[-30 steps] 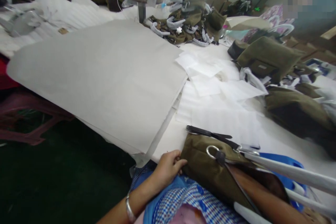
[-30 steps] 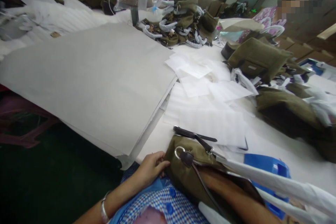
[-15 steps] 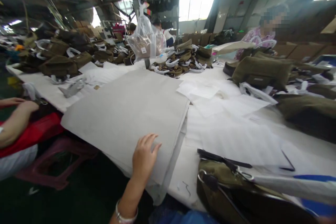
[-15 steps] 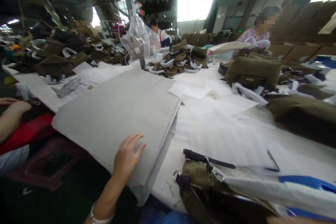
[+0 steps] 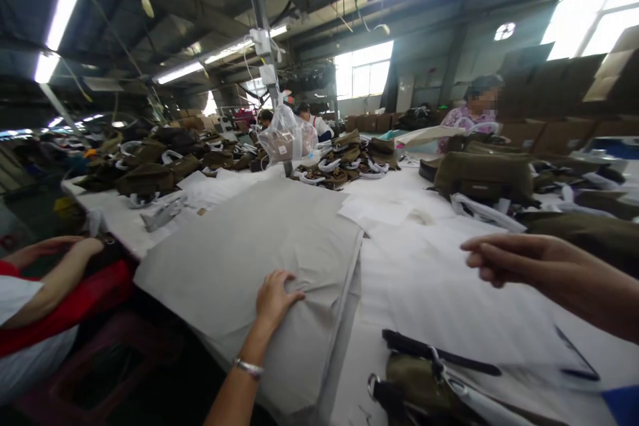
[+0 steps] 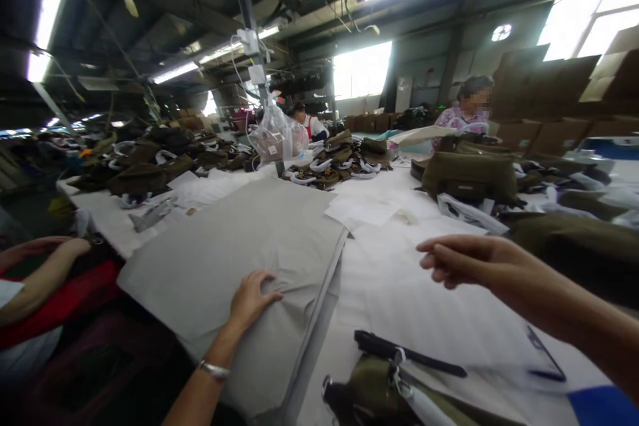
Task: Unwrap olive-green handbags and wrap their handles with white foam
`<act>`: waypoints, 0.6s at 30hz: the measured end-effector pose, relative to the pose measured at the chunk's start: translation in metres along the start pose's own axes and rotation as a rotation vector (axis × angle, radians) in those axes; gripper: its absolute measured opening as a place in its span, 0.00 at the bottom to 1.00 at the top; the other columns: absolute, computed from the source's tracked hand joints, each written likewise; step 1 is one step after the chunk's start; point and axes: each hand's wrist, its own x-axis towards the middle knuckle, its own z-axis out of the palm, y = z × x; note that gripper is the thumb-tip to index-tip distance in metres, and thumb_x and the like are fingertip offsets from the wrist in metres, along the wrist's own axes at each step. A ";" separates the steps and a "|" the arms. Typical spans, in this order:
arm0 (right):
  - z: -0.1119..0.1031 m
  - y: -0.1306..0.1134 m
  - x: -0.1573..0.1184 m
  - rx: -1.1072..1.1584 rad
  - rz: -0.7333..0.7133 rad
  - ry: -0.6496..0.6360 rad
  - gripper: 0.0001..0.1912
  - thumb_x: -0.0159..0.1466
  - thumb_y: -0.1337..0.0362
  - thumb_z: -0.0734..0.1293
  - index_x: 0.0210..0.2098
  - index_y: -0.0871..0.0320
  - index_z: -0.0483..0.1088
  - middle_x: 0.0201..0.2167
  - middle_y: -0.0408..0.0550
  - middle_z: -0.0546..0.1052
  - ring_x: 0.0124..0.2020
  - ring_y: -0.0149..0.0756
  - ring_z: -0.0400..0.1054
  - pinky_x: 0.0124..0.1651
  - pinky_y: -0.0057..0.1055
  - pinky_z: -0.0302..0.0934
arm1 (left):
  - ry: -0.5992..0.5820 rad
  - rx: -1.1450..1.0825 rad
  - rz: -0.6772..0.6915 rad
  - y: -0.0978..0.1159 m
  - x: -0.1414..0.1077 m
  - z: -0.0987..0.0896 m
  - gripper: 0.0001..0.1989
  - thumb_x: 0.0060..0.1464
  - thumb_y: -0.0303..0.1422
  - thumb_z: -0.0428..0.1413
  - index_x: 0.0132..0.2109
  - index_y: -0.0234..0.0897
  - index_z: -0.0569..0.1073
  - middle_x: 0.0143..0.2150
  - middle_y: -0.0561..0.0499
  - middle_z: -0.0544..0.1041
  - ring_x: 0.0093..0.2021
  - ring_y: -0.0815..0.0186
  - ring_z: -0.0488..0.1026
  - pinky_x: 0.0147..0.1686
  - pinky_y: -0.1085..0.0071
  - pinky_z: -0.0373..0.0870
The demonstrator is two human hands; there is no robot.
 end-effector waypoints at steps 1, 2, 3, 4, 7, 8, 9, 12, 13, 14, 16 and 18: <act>0.011 -0.001 0.016 0.063 0.056 -0.092 0.28 0.55 0.37 0.74 0.43 0.52 0.81 0.41 0.59 0.81 0.37 0.40 0.75 0.39 0.34 0.72 | 0.001 -0.023 -0.003 -0.001 0.002 -0.001 0.14 0.52 0.36 0.65 0.46 0.40 0.79 0.53 0.47 0.79 0.57 0.57 0.72 0.56 0.66 0.64; 0.024 -0.001 0.031 0.108 0.083 -0.178 0.29 0.55 0.39 0.75 0.45 0.54 0.81 0.42 0.58 0.81 0.39 0.41 0.75 0.41 0.34 0.73 | 0.001 -0.046 -0.007 -0.002 0.004 -0.003 0.10 0.54 0.36 0.64 0.44 0.40 0.79 0.51 0.47 0.79 0.55 0.57 0.73 0.55 0.67 0.65; 0.037 0.001 0.045 0.139 0.104 -0.259 0.29 0.57 0.41 0.74 0.47 0.55 0.80 0.43 0.58 0.81 0.41 0.41 0.75 0.43 0.34 0.73 | -0.002 -0.069 -0.011 -0.004 0.007 -0.004 0.08 0.56 0.37 0.62 0.42 0.39 0.80 0.49 0.47 0.80 0.53 0.58 0.74 0.53 0.67 0.66; 0.049 0.004 0.057 0.175 0.122 -0.326 0.28 0.59 0.43 0.74 0.49 0.57 0.79 0.45 0.58 0.81 0.42 0.41 0.75 0.45 0.33 0.73 | -0.007 -0.094 -0.015 -0.006 0.010 -0.005 0.08 0.58 0.37 0.60 0.40 0.39 0.80 0.47 0.47 0.81 0.51 0.58 0.75 0.51 0.68 0.66; 0.087 0.022 0.088 0.313 0.221 -0.478 0.26 0.64 0.48 0.72 0.52 0.62 0.76 0.49 0.58 0.79 0.44 0.39 0.76 0.48 0.32 0.73 | -0.039 -0.174 -0.018 -0.013 0.019 -0.009 0.11 0.59 0.38 0.56 0.37 0.38 0.81 0.43 0.47 0.83 0.46 0.57 0.77 0.47 0.67 0.68; 0.099 0.030 0.096 0.379 0.266 -0.512 0.25 0.65 0.50 0.72 0.52 0.64 0.76 0.49 0.60 0.79 0.45 0.39 0.77 0.49 0.32 0.73 | -0.051 -0.205 -0.015 -0.014 0.022 -0.010 0.12 0.59 0.39 0.56 0.36 0.37 0.81 0.42 0.46 0.83 0.45 0.57 0.78 0.47 0.66 0.69; 0.112 0.037 0.104 0.454 0.316 -0.536 0.26 0.65 0.50 0.72 0.51 0.66 0.75 0.50 0.61 0.79 0.45 0.39 0.77 0.49 0.32 0.73 | -0.060 -0.239 -0.009 -0.015 0.025 -0.012 0.13 0.59 0.39 0.55 0.36 0.37 0.81 0.42 0.45 0.83 0.45 0.56 0.78 0.48 0.65 0.69; 0.148 0.055 0.125 0.654 0.456 -0.556 0.30 0.65 0.46 0.70 0.49 0.71 0.73 0.47 0.65 0.80 0.43 0.42 0.79 0.48 0.33 0.75 | -0.080 -0.358 0.034 -0.004 0.025 -0.017 0.14 0.59 0.39 0.54 0.37 0.37 0.82 0.49 0.43 0.83 0.51 0.54 0.77 0.55 0.62 0.68; 0.159 0.060 0.132 0.688 0.488 -0.555 0.32 0.66 0.44 0.69 0.48 0.71 0.72 0.46 0.65 0.80 0.42 0.43 0.79 0.47 0.33 0.75 | -0.089 -0.399 0.056 0.004 0.021 -0.018 0.15 0.59 0.40 0.53 0.37 0.38 0.82 0.51 0.43 0.82 0.54 0.54 0.76 0.58 0.62 0.66; 0.169 0.063 0.138 0.711 0.505 -0.555 0.33 0.66 0.42 0.67 0.48 0.70 0.72 0.45 0.65 0.80 0.41 0.42 0.79 0.46 0.33 0.75 | -0.105 -0.440 0.081 0.014 0.016 -0.017 0.15 0.60 0.40 0.53 0.36 0.38 0.82 0.54 0.44 0.81 0.57 0.54 0.75 0.60 0.62 0.65; 0.186 0.069 0.148 0.758 0.508 -0.559 0.33 0.67 0.40 0.64 0.48 0.68 0.72 0.43 0.62 0.81 0.42 0.42 0.79 0.47 0.33 0.75 | -0.154 -0.508 0.132 0.040 -0.002 -0.012 0.14 0.59 0.41 0.55 0.35 0.39 0.82 0.58 0.44 0.79 0.60 0.54 0.73 0.62 0.62 0.64; 0.196 0.075 0.153 0.802 0.511 -0.569 0.30 0.69 0.41 0.63 0.49 0.66 0.72 0.41 0.59 0.82 0.42 0.43 0.79 0.49 0.35 0.74 | -0.232 -0.572 0.186 0.068 -0.024 -0.001 0.12 0.56 0.42 0.59 0.34 0.41 0.83 0.61 0.47 0.77 0.61 0.55 0.73 0.62 0.64 0.65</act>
